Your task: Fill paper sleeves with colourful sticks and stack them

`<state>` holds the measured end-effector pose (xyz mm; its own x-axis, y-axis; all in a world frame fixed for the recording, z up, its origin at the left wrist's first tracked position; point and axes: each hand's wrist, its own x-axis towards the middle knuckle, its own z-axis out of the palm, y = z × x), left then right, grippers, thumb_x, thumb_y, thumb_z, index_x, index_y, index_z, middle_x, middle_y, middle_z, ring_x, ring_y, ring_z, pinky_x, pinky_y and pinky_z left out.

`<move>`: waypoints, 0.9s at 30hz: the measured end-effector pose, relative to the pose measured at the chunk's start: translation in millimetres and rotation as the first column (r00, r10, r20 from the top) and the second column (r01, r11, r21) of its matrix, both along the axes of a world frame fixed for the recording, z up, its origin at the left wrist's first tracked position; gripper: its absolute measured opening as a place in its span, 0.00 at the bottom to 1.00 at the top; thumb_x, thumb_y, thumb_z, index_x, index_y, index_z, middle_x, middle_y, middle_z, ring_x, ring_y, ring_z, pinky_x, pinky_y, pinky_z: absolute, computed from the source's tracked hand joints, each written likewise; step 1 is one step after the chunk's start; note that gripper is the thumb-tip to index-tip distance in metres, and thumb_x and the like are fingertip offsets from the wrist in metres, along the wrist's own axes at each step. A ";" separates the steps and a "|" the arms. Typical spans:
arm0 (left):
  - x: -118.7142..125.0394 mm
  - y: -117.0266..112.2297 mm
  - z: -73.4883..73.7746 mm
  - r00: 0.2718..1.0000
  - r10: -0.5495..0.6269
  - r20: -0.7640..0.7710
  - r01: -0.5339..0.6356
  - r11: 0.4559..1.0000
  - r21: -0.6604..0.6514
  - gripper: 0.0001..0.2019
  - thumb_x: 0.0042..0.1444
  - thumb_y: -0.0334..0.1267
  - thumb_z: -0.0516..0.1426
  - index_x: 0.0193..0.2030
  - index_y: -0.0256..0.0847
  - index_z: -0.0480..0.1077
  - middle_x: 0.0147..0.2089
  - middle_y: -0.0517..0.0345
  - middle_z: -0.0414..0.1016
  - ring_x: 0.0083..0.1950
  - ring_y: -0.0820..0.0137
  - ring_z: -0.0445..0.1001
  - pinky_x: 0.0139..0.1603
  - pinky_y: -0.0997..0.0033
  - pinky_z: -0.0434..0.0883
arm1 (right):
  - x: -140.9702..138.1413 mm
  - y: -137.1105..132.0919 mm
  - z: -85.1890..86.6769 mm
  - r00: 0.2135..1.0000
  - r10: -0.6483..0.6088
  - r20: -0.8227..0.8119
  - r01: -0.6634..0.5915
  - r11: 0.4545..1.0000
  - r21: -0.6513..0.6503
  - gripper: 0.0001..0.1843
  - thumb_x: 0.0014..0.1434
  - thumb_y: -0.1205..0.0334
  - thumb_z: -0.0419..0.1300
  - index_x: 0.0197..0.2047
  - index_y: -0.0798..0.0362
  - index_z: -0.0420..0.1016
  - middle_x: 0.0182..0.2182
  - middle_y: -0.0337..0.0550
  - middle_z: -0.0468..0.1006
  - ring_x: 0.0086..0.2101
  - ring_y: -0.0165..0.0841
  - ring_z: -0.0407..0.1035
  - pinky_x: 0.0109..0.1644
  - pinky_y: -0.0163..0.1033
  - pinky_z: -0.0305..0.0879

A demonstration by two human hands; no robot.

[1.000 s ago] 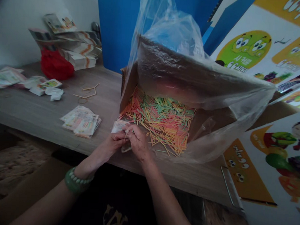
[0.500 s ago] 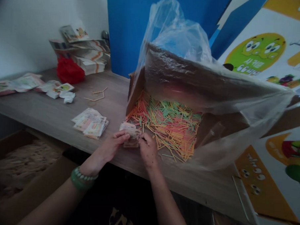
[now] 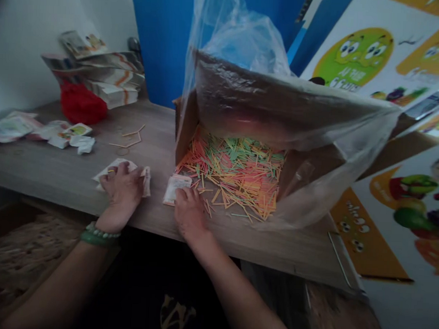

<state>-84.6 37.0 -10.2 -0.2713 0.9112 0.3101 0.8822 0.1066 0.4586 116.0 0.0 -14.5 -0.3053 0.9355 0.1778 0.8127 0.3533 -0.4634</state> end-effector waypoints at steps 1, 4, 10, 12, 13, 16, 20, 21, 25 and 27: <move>-6.4 4.5 -4.3 0.995 0.006 -0.104 -0.006 1.000 0.009 0.14 0.67 0.36 0.52 0.48 0.39 0.79 0.66 0.39 0.67 0.68 0.40 0.60 0.63 0.35 0.56 | -3.3 2.4 0.7 0.995 -0.031 0.094 0.031 1.000 0.001 0.18 0.68 0.68 0.51 0.56 0.55 0.75 0.57 0.56 0.74 0.55 0.49 0.66 0.59 0.54 0.63; -23.6 15.6 -13.0 0.971 -0.008 -0.240 0.005 1.000 -0.014 0.15 0.68 0.37 0.52 0.54 0.41 0.77 0.74 0.35 0.56 0.74 0.36 0.51 0.66 0.25 0.50 | -8.6 11.0 -1.9 0.959 -0.076 0.272 0.083 0.996 -0.017 0.18 0.70 0.67 0.49 0.57 0.57 0.74 0.58 0.58 0.72 0.55 0.52 0.65 0.57 0.56 0.63; -24.4 8.7 1.8 0.976 0.061 -0.208 -0.052 0.998 0.045 0.28 0.69 0.45 0.52 0.70 0.32 0.61 0.76 0.27 0.50 0.74 0.34 0.51 0.66 0.27 0.53 | -5.9 21.2 -11.5 0.957 -0.130 0.257 0.148 0.988 -0.051 0.15 0.70 0.66 0.52 0.54 0.55 0.75 0.54 0.56 0.74 0.54 0.48 0.66 0.57 0.52 0.63; -9.2 -2.0 6.2 0.993 0.029 -0.112 -0.020 0.996 0.083 0.24 0.68 0.44 0.52 0.65 0.32 0.68 0.73 0.30 0.57 0.70 0.39 0.61 0.66 0.35 0.58 | -6.5 20.6 -10.2 0.953 -0.209 0.219 0.224 0.974 -0.044 0.16 0.69 0.60 0.56 0.57 0.57 0.73 0.55 0.58 0.73 0.55 0.50 0.66 0.58 0.54 0.62; 0.1 -7.0 6.3 1.000 -0.005 -0.030 0.008 0.996 0.093 0.21 0.68 0.44 0.52 0.60 0.33 0.73 0.70 0.32 0.63 0.66 0.43 0.66 0.65 0.41 0.62 | -7.1 20.1 -8.8 0.949 -0.234 0.212 0.248 0.968 -0.041 0.19 0.68 0.56 0.57 0.57 0.57 0.72 0.55 0.59 0.73 0.55 0.51 0.66 0.59 0.56 0.62; 27.1 -16.0 -0.5 0.943 -0.178 0.283 0.158 0.983 0.094 0.15 0.62 0.42 0.55 0.45 0.37 0.80 0.53 0.41 0.76 0.54 0.55 0.75 0.56 0.55 0.71 | -8.4 20.8 -4.4 0.944 -0.238 0.228 0.257 0.965 -0.054 0.20 0.67 0.54 0.59 0.57 0.57 0.73 0.57 0.60 0.73 0.56 0.53 0.66 0.58 0.57 0.63; 44.8 -15.5 -12.9 0.735 -0.228 0.639 0.290 0.957 0.007 0.09 0.52 0.39 0.59 0.33 0.39 0.79 0.34 0.51 0.79 0.39 0.62 0.75 0.42 0.63 0.72 | -6.7 28.5 -6.2 0.940 -0.245 0.236 0.272 0.958 -0.091 0.14 0.70 0.66 0.52 0.52 0.54 0.76 0.52 0.56 0.77 0.52 0.48 0.70 0.55 0.53 0.65; 45.8 -14.7 -14.5 0.707 -0.201 0.678 0.283 0.959 -0.011 0.09 0.50 0.40 0.59 0.33 0.39 0.79 0.33 0.52 0.79 0.37 0.62 0.75 0.40 0.64 0.71 | -5.7 30.6 -8.2 0.939 -0.254 0.231 0.281 0.956 -0.089 0.15 0.70 0.68 0.50 0.51 0.54 0.76 0.49 0.55 0.78 0.50 0.47 0.72 0.54 0.52 0.65; 48.3 -12.7 -12.7 0.684 -0.153 0.713 0.246 0.969 -0.029 0.12 0.48 0.45 0.62 0.35 0.39 0.78 0.33 0.53 0.79 0.38 0.61 0.75 0.39 0.64 0.71 | -1.5 30.8 -14.7 0.932 -0.322 0.166 0.321 0.947 0.028 0.14 0.70 0.68 0.52 0.50 0.51 0.77 0.48 0.52 0.79 0.49 0.45 0.71 0.53 0.50 0.63; 52.8 -12.1 -8.7 0.594 -0.147 0.791 0.284 0.958 -0.034 0.16 0.45 0.47 0.64 0.37 0.39 0.78 0.33 0.54 0.80 0.37 0.62 0.75 0.40 0.64 0.71 | -0.1 24.7 -13.8 0.946 -0.301 0.124 0.286 0.950 0.125 0.12 0.70 0.66 0.54 0.49 0.50 0.78 0.48 0.50 0.78 0.49 0.44 0.70 0.52 0.49 0.63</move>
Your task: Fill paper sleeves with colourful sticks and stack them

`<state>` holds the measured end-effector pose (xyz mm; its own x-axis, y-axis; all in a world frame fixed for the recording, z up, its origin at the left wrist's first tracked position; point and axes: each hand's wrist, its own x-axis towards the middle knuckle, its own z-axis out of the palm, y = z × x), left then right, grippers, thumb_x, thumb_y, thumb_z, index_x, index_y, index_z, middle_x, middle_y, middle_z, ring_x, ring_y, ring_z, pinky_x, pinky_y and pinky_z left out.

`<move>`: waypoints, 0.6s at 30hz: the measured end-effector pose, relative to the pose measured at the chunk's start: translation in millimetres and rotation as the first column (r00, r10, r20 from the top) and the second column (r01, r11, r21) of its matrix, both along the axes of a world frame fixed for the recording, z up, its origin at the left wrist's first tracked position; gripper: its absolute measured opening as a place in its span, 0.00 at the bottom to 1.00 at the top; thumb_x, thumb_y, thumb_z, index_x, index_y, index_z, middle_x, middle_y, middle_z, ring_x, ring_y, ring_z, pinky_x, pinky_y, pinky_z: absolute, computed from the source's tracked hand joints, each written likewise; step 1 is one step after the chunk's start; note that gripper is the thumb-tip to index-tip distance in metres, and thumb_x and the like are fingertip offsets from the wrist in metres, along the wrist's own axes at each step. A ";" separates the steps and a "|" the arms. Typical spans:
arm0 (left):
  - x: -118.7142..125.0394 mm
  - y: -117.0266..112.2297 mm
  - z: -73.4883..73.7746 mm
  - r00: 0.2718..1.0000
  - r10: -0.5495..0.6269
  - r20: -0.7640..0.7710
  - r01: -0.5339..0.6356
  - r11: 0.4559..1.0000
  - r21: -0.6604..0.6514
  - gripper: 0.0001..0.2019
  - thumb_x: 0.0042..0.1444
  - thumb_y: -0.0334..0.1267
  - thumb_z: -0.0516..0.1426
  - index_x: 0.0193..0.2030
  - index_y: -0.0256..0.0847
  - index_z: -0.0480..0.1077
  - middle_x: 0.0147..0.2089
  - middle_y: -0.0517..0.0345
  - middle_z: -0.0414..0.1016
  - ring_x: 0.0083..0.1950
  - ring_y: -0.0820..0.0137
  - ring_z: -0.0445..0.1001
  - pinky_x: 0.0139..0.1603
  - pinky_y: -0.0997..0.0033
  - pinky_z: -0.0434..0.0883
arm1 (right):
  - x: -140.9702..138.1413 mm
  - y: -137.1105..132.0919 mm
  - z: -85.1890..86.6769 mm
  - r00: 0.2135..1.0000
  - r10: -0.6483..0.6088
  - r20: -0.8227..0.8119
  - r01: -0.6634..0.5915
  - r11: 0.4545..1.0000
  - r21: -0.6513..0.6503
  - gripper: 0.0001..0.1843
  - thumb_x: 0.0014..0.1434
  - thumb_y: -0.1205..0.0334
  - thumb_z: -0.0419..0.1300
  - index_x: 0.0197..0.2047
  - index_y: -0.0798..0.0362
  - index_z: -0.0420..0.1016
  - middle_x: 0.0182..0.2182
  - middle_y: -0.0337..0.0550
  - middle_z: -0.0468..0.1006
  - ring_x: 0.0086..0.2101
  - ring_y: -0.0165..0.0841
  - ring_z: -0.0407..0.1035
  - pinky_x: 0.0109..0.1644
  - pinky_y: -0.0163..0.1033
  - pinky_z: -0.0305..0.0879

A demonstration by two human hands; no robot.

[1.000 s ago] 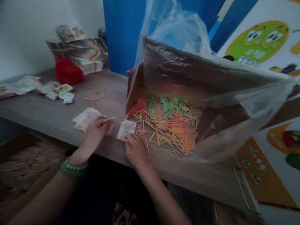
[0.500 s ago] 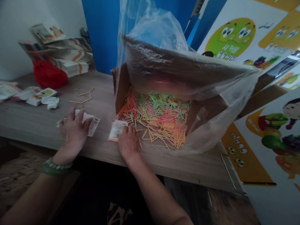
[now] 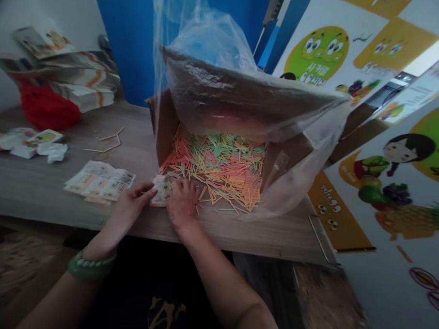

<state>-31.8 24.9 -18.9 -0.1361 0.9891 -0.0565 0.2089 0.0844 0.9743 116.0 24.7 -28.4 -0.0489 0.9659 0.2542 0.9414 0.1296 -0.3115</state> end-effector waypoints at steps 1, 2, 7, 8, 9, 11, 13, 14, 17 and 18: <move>3.0 0.2 2.0 0.995 -0.037 0.090 0.040 0.999 -0.026 0.17 0.44 0.48 0.66 0.37 0.39 0.78 0.33 0.55 0.79 0.36 0.63 0.75 0.39 0.64 0.72 | 1.1 -4.2 1.3 0.999 0.049 0.001 -0.049 0.998 0.045 0.11 0.70 0.65 0.54 0.48 0.49 0.78 0.48 0.49 0.78 0.48 0.44 0.69 0.52 0.48 0.62; 6.1 0.4 3.8 0.979 -0.073 0.189 0.083 0.996 -0.044 0.17 0.42 0.48 0.67 0.36 0.39 0.77 0.31 0.57 0.79 0.35 0.64 0.74 0.39 0.65 0.72 | 3.1 -8.8 2.9 0.994 0.113 0.008 -0.114 0.990 0.079 0.11 0.70 0.65 0.54 0.47 0.49 0.78 0.48 0.48 0.78 0.48 0.43 0.69 0.52 0.47 0.62; 13.0 -3.3 5.3 0.923 -0.054 0.380 0.081 0.995 -0.054 0.11 0.42 0.44 0.67 0.26 0.40 0.74 0.26 0.60 0.74 0.30 0.68 0.71 0.35 0.67 0.70 | 44.7 -26.8 6.4 0.955 0.297 0.002 -0.297 0.952 0.078 0.12 0.70 0.68 0.52 0.44 0.53 0.78 0.45 0.48 0.79 0.47 0.40 0.69 0.54 0.44 0.63; 13.4 -5.3 4.4 0.941 -0.052 0.335 0.074 0.996 -0.051 0.10 0.45 0.45 0.66 0.27 0.41 0.74 0.26 0.60 0.74 0.30 0.67 0.71 0.35 0.67 0.70 | 59.6 -28.0 6.1 0.968 0.250 -0.008 -0.249 0.967 0.059 0.12 0.70 0.67 0.52 0.45 0.53 0.77 0.45 0.48 0.79 0.47 0.41 0.69 0.55 0.45 0.63; 14.6 -7.8 3.3 0.963 -0.077 0.260 0.088 0.996 -0.030 0.10 0.48 0.45 0.64 0.27 0.41 0.75 0.27 0.59 0.75 0.31 0.67 0.71 0.36 0.66 0.69 | 75.0 -28.2 5.7 0.985 0.174 -0.008 -0.174 0.984 0.040 0.13 0.70 0.67 0.51 0.46 0.54 0.77 0.45 0.49 0.80 0.48 0.42 0.69 0.56 0.46 0.63; 21.0 -13.9 0.6 0.983 -0.179 0.041 0.175 0.982 0.069 0.08 0.53 0.42 0.61 0.27 0.41 0.75 0.28 0.58 0.75 0.33 0.65 0.72 0.38 0.65 0.70 | 102.9 -26.0 5.4 1.000 0.017 0.019 -0.017 1.000 0.005 0.14 0.69 0.68 0.50 0.50 0.56 0.77 0.49 0.52 0.79 0.52 0.44 0.68 0.58 0.48 0.62; 33.2 -20.5 -3.3 0.928 -0.311 -0.205 0.349 0.919 0.185 0.07 0.56 0.37 0.59 0.27 0.41 0.75 0.31 0.56 0.76 0.37 0.64 0.74 0.42 0.63 0.71 | 120.7 -21.5 6.3 0.994 -0.073 0.076 0.075 0.997 -0.027 0.17 0.68 0.67 0.51 0.56 0.57 0.74 0.55 0.55 0.76 0.56 0.46 0.65 0.60 0.49 0.60; 40.7 -23.7 -5.9 0.878 -0.365 -0.311 0.441 0.868 0.227 0.07 0.57 0.34 0.58 0.28 0.41 0.75 0.33 0.55 0.78 0.39 0.63 0.75 0.45 0.62 0.72 | 125.0 -18.9 7.1 0.990 -0.090 0.113 0.095 0.994 -0.045 0.19 0.68 0.65 0.52 0.59 0.58 0.72 0.57 0.56 0.74 0.57 0.47 0.64 0.61 0.50 0.59; 61.0 -31.5 -16.2 0.732 -0.396 -0.554 0.616 0.732 0.290 0.09 0.60 0.28 0.55 0.36 0.40 0.77 0.45 0.49 0.81 0.46 0.60 0.77 0.50 0.56 0.73 | 124.2 -10.9 9.6 0.968 -0.089 0.235 0.117 0.987 -0.107 0.23 0.68 0.60 0.55 0.63 0.60 0.68 0.60 0.59 0.72 0.59 0.51 0.62 0.61 0.53 0.57; 65.3 -33.3 -19.9 0.699 -0.369 -0.612 0.637 0.710 0.300 0.10 0.60 0.27 0.54 0.39 0.40 0.78 0.48 0.47 0.81 0.47 0.59 0.78 0.50 0.54 0.74 | 121.9 -8.6 10.0 0.960 -0.083 0.267 0.121 0.984 -0.128 0.22 0.69 0.60 0.55 0.62 0.59 0.69 0.59 0.60 0.72 0.58 0.51 0.63 0.61 0.54 0.58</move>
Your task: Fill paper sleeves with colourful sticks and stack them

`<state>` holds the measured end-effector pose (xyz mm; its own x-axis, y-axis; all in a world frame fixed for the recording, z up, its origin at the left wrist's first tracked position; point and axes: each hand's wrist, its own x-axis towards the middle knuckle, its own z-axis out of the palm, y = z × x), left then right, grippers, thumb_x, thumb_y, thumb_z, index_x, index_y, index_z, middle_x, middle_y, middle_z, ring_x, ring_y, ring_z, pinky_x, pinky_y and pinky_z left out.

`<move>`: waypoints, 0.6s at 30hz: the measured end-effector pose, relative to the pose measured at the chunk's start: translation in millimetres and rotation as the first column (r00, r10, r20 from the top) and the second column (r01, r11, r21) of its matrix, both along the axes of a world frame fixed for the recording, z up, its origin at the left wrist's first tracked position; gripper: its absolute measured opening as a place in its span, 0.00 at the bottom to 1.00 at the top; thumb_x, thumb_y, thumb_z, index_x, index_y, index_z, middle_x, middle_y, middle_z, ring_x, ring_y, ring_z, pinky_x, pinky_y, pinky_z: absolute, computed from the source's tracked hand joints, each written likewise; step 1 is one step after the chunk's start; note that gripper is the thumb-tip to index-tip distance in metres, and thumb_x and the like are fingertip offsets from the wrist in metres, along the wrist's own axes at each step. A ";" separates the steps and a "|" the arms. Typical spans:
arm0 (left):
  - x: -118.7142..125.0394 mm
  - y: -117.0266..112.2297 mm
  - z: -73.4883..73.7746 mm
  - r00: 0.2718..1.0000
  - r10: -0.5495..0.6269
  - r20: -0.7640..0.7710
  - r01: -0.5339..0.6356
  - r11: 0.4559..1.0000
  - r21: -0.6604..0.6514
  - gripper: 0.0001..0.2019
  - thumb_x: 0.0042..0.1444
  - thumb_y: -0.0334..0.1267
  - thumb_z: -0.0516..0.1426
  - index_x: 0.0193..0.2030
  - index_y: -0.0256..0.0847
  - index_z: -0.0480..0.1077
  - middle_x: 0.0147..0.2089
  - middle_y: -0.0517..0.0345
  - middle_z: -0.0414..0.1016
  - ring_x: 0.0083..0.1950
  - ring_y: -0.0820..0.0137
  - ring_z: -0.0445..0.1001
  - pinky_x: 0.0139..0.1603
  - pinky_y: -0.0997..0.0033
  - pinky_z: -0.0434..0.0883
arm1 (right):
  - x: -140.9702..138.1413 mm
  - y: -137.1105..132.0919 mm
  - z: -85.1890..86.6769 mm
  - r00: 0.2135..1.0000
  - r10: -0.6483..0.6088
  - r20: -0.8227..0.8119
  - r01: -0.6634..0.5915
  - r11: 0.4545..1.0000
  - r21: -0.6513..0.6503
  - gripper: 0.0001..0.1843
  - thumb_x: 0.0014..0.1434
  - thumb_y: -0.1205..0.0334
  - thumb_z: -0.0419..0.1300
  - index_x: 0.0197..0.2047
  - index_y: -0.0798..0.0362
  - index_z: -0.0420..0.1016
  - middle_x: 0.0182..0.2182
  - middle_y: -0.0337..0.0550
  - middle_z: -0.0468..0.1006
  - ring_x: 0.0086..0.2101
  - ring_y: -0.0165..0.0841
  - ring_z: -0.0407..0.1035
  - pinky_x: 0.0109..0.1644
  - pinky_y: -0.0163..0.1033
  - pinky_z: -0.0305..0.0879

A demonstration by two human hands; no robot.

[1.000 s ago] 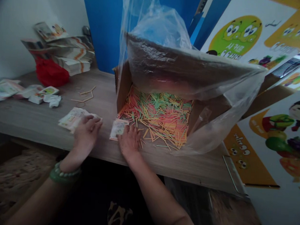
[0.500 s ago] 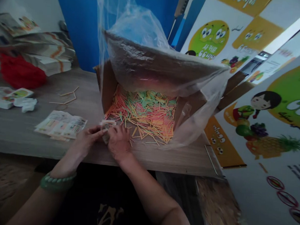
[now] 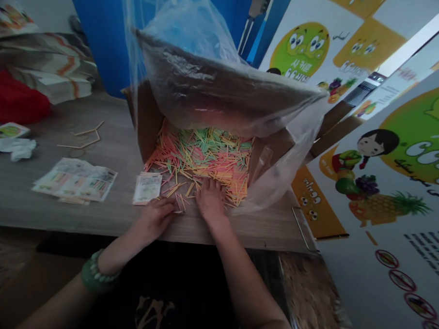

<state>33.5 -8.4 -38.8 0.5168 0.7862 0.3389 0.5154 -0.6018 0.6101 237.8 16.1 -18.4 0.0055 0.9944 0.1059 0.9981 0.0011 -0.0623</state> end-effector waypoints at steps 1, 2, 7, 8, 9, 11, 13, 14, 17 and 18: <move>2.7 -1.5 -3.3 0.999 0.001 -0.039 0.001 0.999 0.048 0.12 0.61 0.26 0.54 0.41 0.40 0.78 0.50 0.45 0.81 0.48 0.58 0.78 0.50 0.53 0.74 | -2.3 2.0 -0.1 1.000 0.002 0.024 -0.001 1.000 -0.022 0.20 0.69 0.59 0.54 0.60 0.59 0.72 0.58 0.59 0.73 0.57 0.52 0.63 0.59 0.54 0.58; 3.9 -2.8 -6.1 0.998 0.002 -0.066 0.004 0.996 0.084 0.13 0.61 0.25 0.53 0.43 0.39 0.78 0.51 0.44 0.80 0.48 0.57 0.78 0.50 0.52 0.75 | -4.3 3.8 -0.6 0.999 0.009 0.041 -0.007 0.999 -0.039 0.18 0.70 0.60 0.53 0.57 0.58 0.74 0.56 0.59 0.74 0.56 0.51 0.64 0.58 0.53 0.59; -2.3 -5.9 -8.6 0.988 0.047 -0.148 -0.024 0.988 0.150 0.14 0.62 0.26 0.52 0.48 0.39 0.77 0.60 0.41 0.76 0.58 0.53 0.75 0.55 0.46 0.74 | -10.1 10.7 -8.4 0.993 0.098 0.071 -0.095 0.994 -0.045 0.17 0.72 0.65 0.47 0.49 0.55 0.78 0.50 0.56 0.77 0.54 0.48 0.66 0.55 0.51 0.60; -3.1 -5.0 -7.9 0.980 0.095 -0.177 -0.067 0.985 0.158 0.14 0.63 0.27 0.53 0.49 0.40 0.77 0.63 0.41 0.73 0.62 0.51 0.72 0.59 0.42 0.71 | -11.6 12.1 -10.0 0.992 0.109 0.068 -0.106 0.993 -0.044 0.17 0.72 0.65 0.47 0.49 0.55 0.78 0.50 0.56 0.77 0.54 0.48 0.66 0.55 0.51 0.60; -3.1 -3.2 -7.1 0.966 0.148 -0.212 -0.114 0.980 0.163 0.14 0.63 0.28 0.53 0.50 0.40 0.77 0.66 0.41 0.71 0.66 0.49 0.69 0.63 0.39 0.68 | -13.7 13.6 -11.1 0.992 0.113 0.059 -0.111 0.993 -0.043 0.17 0.72 0.65 0.47 0.48 0.55 0.77 0.51 0.56 0.77 0.54 0.48 0.66 0.55 0.50 0.60; -0.2 2.0 -6.0 0.927 0.232 -0.294 -0.194 0.969 0.154 0.15 0.63 0.29 0.53 0.52 0.41 0.76 0.69 0.41 0.68 0.70 0.48 0.65 0.68 0.35 0.62 | -18.7 16.6 -11.6 0.994 0.109 0.032 -0.107 0.993 -0.046 0.17 0.73 0.64 0.47 0.48 0.55 0.77 0.51 0.55 0.77 0.54 0.47 0.66 0.55 0.49 0.61; 6.1 8.1 -5.4 0.901 0.231 -0.367 -0.199 0.972 0.123 0.17 0.63 0.27 0.51 0.54 0.39 0.75 0.66 0.40 0.71 0.68 0.50 0.67 0.70 0.36 0.60 | -23.8 19.5 -9.3 0.995 0.103 -0.008 -0.103 0.993 -0.058 0.17 0.73 0.64 0.47 0.50 0.55 0.76 0.52 0.54 0.78 0.55 0.46 0.67 0.56 0.48 0.61; 10.1 10.8 -5.3 0.902 0.200 -0.383 -0.175 0.979 0.101 0.18 0.63 0.25 0.50 0.54 0.38 0.75 0.65 0.39 0.72 0.67 0.51 0.68 0.70 0.36 0.59 | -25.7 20.8 -7.1 0.995 0.095 -0.030 -0.096 0.993 -0.069 0.17 0.73 0.63 0.47 0.51 0.55 0.76 0.52 0.54 0.78 0.55 0.46 0.67 0.56 0.48 0.61; 22.0 14.8 -5.4 0.954 0.080 -0.287 -0.074 0.997 0.033 0.17 0.62 0.23 0.49 0.51 0.35 0.75 0.65 0.39 0.71 0.67 0.55 0.69 0.70 0.41 0.62 | -26.6 23.9 1.5 0.992 0.080 -0.100 -0.091 0.989 -0.115 0.18 0.73 0.61 0.47 0.52 0.56 0.75 0.53 0.54 0.78 0.56 0.44 0.68 0.58 0.46 0.62; 24.5 14.7 -5.3 0.976 0.047 -0.211 -0.046 0.999 0.008 0.16 0.62 0.23 0.49 0.49 0.36 0.75 0.65 0.39 0.72 0.67 0.55 0.70 0.69 0.43 0.64 | -25.5 24.7 4.7 0.989 0.080 -0.121 -0.096 0.986 -0.134 0.18 0.73 0.59 0.47 0.52 0.56 0.75 0.53 0.53 0.78 0.56 0.44 0.68 0.58 0.45 0.62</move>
<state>58.0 6.3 -44.1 0.5399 0.8100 0.2288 0.6596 -0.5761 0.4827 212.3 40.8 -13.6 -0.0782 0.9965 -0.0298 0.9807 0.0716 -0.1821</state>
